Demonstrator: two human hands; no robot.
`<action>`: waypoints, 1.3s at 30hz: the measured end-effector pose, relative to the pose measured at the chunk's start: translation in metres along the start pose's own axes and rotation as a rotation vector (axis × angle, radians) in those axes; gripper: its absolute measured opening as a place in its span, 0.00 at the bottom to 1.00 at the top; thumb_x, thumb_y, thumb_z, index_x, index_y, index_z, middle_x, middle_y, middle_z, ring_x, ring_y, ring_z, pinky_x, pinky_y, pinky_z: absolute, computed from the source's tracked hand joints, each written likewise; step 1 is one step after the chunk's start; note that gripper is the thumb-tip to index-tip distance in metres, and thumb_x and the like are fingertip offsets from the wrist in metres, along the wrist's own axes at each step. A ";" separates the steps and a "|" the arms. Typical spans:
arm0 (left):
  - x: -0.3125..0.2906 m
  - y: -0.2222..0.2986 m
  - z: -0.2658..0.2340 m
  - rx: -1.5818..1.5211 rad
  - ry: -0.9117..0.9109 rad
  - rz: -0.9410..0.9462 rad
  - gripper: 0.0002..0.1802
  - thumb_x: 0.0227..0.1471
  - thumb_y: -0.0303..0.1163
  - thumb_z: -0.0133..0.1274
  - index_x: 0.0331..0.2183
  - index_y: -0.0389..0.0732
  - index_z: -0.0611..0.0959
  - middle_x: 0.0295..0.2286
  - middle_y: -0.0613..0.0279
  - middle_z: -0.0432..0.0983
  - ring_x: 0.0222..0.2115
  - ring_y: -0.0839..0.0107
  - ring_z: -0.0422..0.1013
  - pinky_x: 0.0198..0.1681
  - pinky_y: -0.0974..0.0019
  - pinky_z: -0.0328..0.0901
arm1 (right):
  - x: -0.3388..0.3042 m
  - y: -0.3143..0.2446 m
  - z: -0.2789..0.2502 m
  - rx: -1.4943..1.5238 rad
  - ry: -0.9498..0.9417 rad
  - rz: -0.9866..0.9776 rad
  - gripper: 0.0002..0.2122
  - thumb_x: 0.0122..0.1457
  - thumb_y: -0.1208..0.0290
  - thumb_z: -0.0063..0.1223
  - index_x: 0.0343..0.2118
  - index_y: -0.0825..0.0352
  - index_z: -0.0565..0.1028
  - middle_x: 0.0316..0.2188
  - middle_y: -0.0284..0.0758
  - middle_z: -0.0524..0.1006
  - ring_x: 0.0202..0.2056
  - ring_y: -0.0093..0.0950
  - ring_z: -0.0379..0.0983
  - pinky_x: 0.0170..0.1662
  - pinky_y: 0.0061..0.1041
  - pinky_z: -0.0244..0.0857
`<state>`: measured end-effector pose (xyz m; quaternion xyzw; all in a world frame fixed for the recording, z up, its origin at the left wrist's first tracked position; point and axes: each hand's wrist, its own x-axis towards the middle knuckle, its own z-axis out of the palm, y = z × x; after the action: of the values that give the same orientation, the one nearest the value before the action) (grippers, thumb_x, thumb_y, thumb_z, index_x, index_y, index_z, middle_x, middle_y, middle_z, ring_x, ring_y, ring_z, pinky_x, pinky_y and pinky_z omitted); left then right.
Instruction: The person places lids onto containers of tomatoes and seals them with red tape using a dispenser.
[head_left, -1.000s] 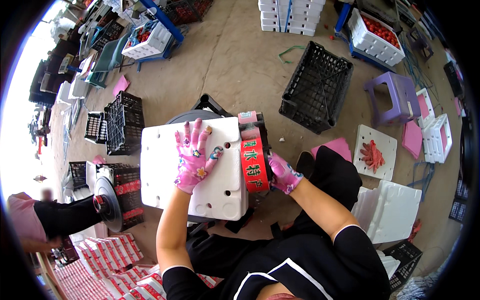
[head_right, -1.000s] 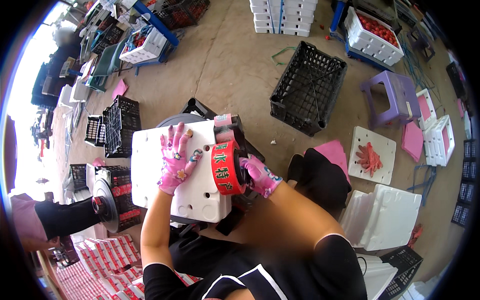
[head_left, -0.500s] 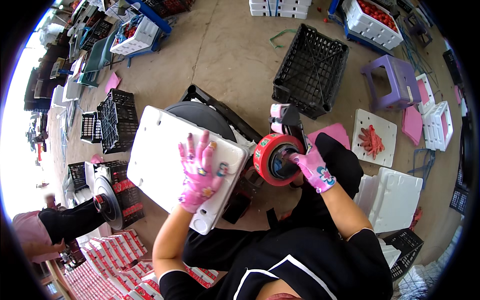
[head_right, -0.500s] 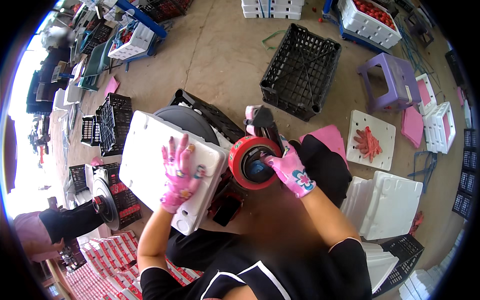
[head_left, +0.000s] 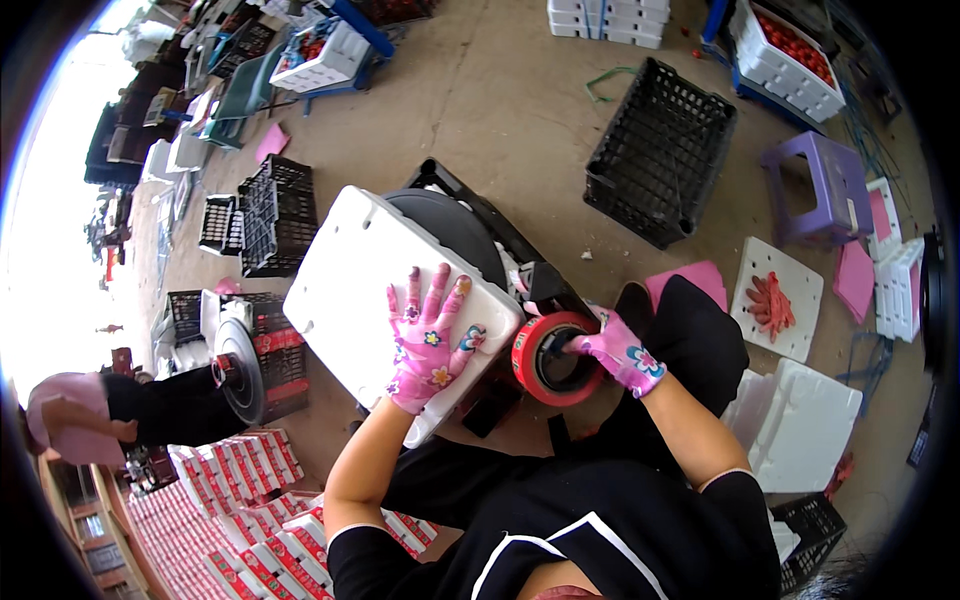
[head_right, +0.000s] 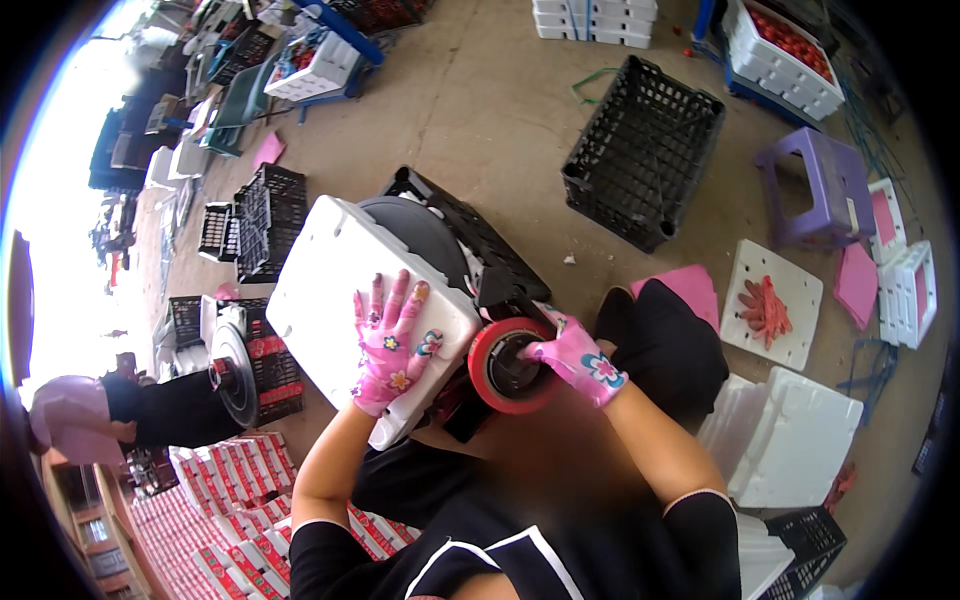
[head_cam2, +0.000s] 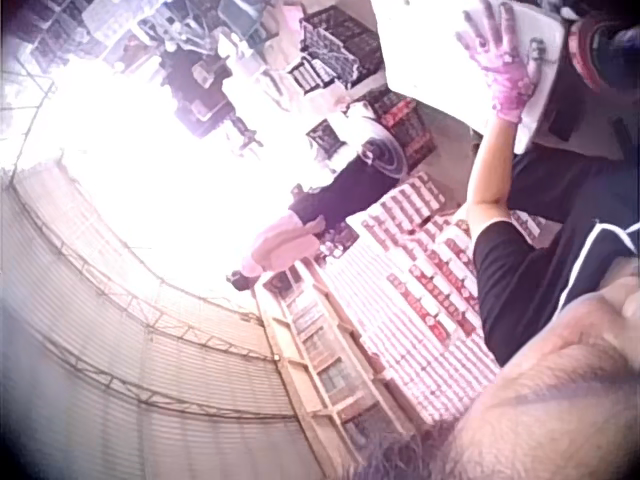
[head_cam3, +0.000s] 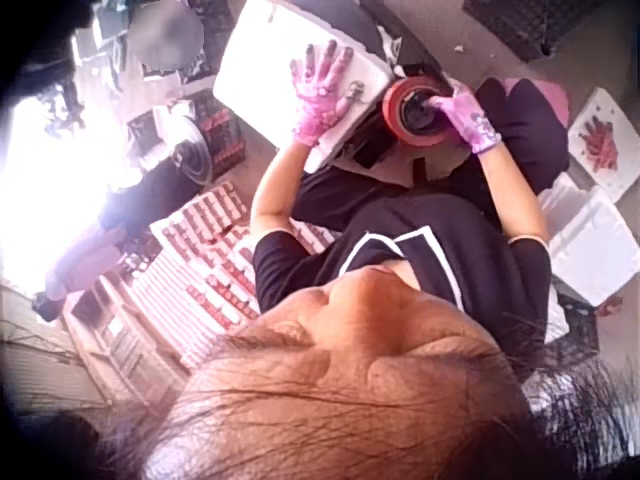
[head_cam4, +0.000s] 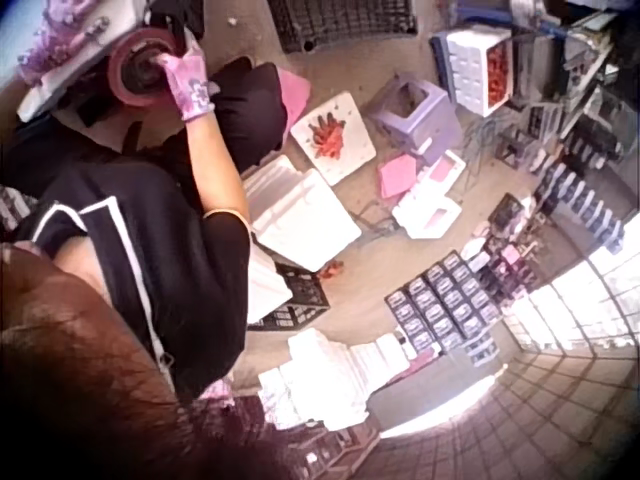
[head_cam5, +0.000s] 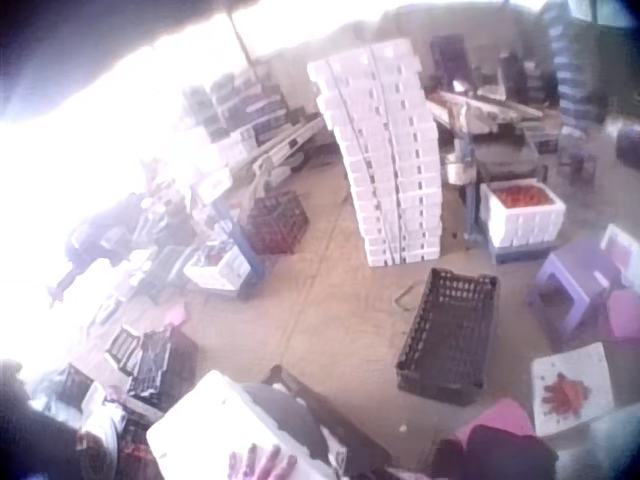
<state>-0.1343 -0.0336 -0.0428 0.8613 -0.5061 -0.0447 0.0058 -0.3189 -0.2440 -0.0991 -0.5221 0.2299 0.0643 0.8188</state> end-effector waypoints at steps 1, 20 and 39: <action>-0.004 -0.003 -0.001 0.011 0.003 -0.020 0.37 0.51 0.49 0.52 0.61 0.51 0.68 0.64 0.52 0.51 0.65 0.41 0.43 0.64 0.34 0.30 | -0.001 0.001 0.003 0.076 -0.019 0.116 0.30 0.46 0.82 0.56 0.57 0.70 0.68 0.49 0.37 0.75 0.50 0.25 0.71 0.56 0.24 0.61; -0.131 -0.111 0.061 -1.509 0.770 -0.772 0.46 0.51 0.25 0.52 0.66 0.40 0.48 0.58 0.49 0.59 0.58 0.59 0.61 0.59 0.63 0.60 | 0.109 -0.004 0.027 0.322 -0.290 -0.225 0.28 0.63 0.53 0.46 0.56 0.73 0.67 0.50 0.41 0.74 0.49 0.33 0.74 0.54 0.31 0.68; -0.146 -0.133 0.086 -1.527 0.918 -0.727 0.51 0.45 0.28 0.54 0.67 0.45 0.48 0.54 0.61 0.64 0.39 0.75 0.68 0.47 0.68 0.67 | 0.122 -0.018 0.096 0.457 -0.094 -0.113 0.15 0.62 0.71 0.41 0.47 0.72 0.74 0.45 0.39 0.75 0.45 0.27 0.72 0.52 0.26 0.64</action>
<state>-0.0965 0.1615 -0.1252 0.6631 0.0089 -0.0196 0.7482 -0.1750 -0.1830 -0.1050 -0.3316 0.1705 -0.0111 0.9278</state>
